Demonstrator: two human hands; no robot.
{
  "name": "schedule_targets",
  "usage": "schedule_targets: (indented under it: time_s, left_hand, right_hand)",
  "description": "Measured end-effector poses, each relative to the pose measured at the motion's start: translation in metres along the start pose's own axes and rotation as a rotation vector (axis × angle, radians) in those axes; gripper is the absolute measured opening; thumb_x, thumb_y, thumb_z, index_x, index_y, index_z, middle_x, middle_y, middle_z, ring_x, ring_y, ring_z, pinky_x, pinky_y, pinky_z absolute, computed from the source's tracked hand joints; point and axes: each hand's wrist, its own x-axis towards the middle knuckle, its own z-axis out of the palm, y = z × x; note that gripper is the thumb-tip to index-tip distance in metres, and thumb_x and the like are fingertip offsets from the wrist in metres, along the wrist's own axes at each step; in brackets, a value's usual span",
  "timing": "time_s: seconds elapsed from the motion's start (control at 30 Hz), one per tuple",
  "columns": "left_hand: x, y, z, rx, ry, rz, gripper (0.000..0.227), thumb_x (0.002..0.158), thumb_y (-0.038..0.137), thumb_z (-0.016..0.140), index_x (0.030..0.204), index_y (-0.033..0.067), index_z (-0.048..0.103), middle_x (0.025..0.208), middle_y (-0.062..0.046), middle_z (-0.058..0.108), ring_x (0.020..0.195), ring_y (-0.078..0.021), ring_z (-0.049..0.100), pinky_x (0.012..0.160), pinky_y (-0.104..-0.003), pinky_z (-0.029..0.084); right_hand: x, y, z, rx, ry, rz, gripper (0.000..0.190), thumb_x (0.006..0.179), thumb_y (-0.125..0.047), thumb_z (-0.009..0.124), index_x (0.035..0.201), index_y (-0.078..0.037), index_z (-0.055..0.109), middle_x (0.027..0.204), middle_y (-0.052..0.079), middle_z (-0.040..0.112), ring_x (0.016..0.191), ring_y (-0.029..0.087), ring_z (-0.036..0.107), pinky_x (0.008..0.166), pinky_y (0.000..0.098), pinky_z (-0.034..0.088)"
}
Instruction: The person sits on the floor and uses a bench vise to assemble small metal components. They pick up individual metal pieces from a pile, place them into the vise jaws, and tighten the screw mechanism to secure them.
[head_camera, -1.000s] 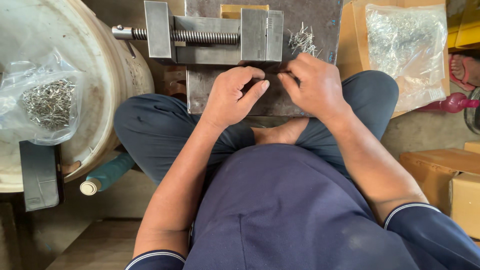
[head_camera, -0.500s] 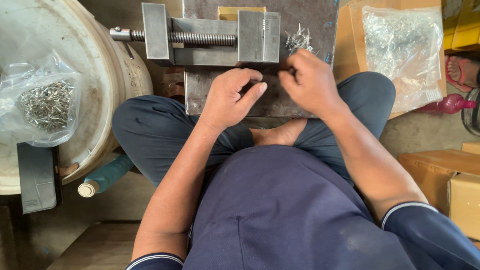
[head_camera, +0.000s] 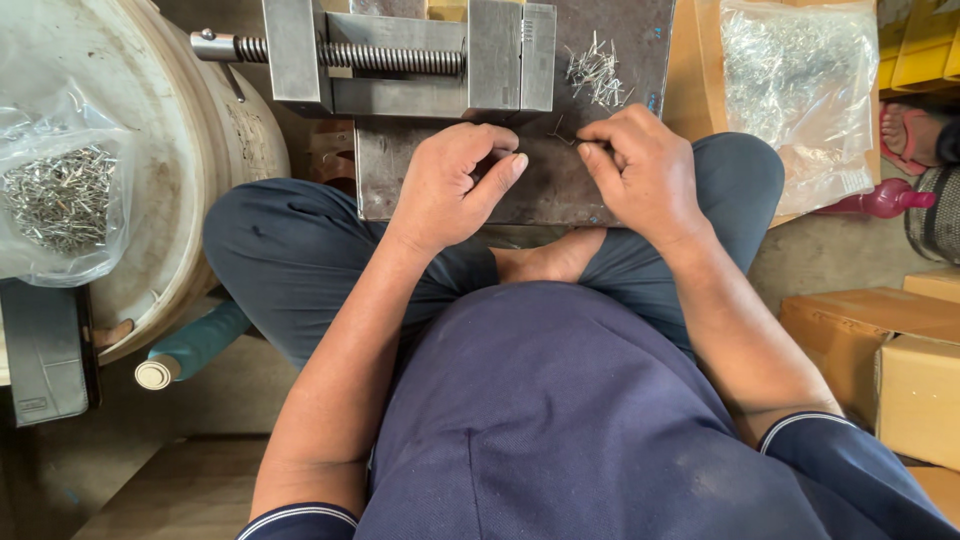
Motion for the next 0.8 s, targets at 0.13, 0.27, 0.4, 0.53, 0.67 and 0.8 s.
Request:
schedule_targets:
  time_s: [0.13, 0.27, 0.4, 0.53, 0.67, 0.8]
  left_hand:
    - [0.0, 0.0, 0.0, 0.013, -0.001, 0.01, 0.017, 0.099, 0.018, 0.073, 0.107, 0.0039, 0.068, 0.087, -0.009, 0.069, 0.082, -0.0261, 0.067, 0.073, -0.036, 0.052]
    - [-0.001, 0.002, 0.0, 0.037, 0.003, 0.017, 0.017, 0.099, 0.019, 0.073, 0.106, 0.0046, 0.068, 0.087, -0.008, 0.069, 0.081, -0.0256, 0.067, 0.073, -0.036, 0.052]
    - [0.001, 0.005, 0.001, 0.053, 0.0, 0.004, 0.017, 0.098, 0.02, 0.074, 0.106, 0.0055, 0.069, 0.087, -0.008, 0.069, 0.08, -0.0249, 0.067, 0.07, -0.036, 0.052]
    - [0.001, 0.007, 0.001, 0.136, -0.029, 0.019, 0.017, 0.096, 0.019, 0.074, 0.106, 0.0059, 0.07, 0.087, -0.008, 0.069, 0.081, -0.0272, 0.067, 0.071, -0.038, 0.053]
    - [0.001, 0.006, 0.002, 0.168, -0.037, 0.052, 0.017, 0.097, 0.019, 0.073, 0.106, 0.0057, 0.07, 0.088, -0.009, 0.069, 0.082, -0.0289, 0.066, 0.072, -0.04, 0.053]
    - [0.0, 0.003, 0.002, 0.163, -0.002, 0.094, 0.015, 0.099, 0.018, 0.073, 0.106, 0.0052, 0.068, 0.092, -0.01, 0.069, 0.086, -0.0306, 0.066, 0.076, -0.041, 0.053]
  right_hand:
    - [0.005, -0.004, 0.0, -0.076, -0.039, -0.042, 0.012, 0.096, -0.017, 0.08, 0.104, -0.009, 0.076, 0.092, 0.006, 0.063, 0.07, 0.022, 0.062, 0.062, 0.0351, 0.049]
    - [0.009, -0.006, 0.006, -0.166, -0.04, -0.102, 0.007, 0.098, -0.016, 0.077, 0.099, -0.011, 0.073, 0.094, 0.007, 0.062, 0.077, 0.027, 0.065, 0.065, 0.0381, 0.051]
    - [0.007, -0.007, 0.006, -0.184, -0.054, -0.161, 0.007, 0.1, -0.014, 0.074, 0.097, -0.01, 0.069, 0.094, 0.007, 0.06, 0.082, 0.028, 0.065, 0.067, 0.0393, 0.051]
    - [0.003, -0.011, 0.008, -0.164, -0.049, -0.147, 0.005, 0.1, -0.014, 0.073, 0.099, -0.01, 0.071, 0.094, 0.007, 0.06, 0.082, 0.028, 0.064, 0.068, 0.0393, 0.051]
    - [0.001, -0.006, 0.004, -0.092, -0.064, -0.156, 0.004, 0.1, -0.013, 0.074, 0.104, -0.01, 0.073, 0.095, 0.006, 0.064, 0.083, 0.027, 0.066, 0.069, 0.0374, 0.051]
    - [-0.001, 0.002, -0.001, 0.104, -0.091, 0.046, 0.012, 0.1, -0.009, 0.073, 0.112, -0.006, 0.073, 0.096, 0.007, 0.064, 0.071, 0.021, 0.062, 0.067, 0.034, 0.049]
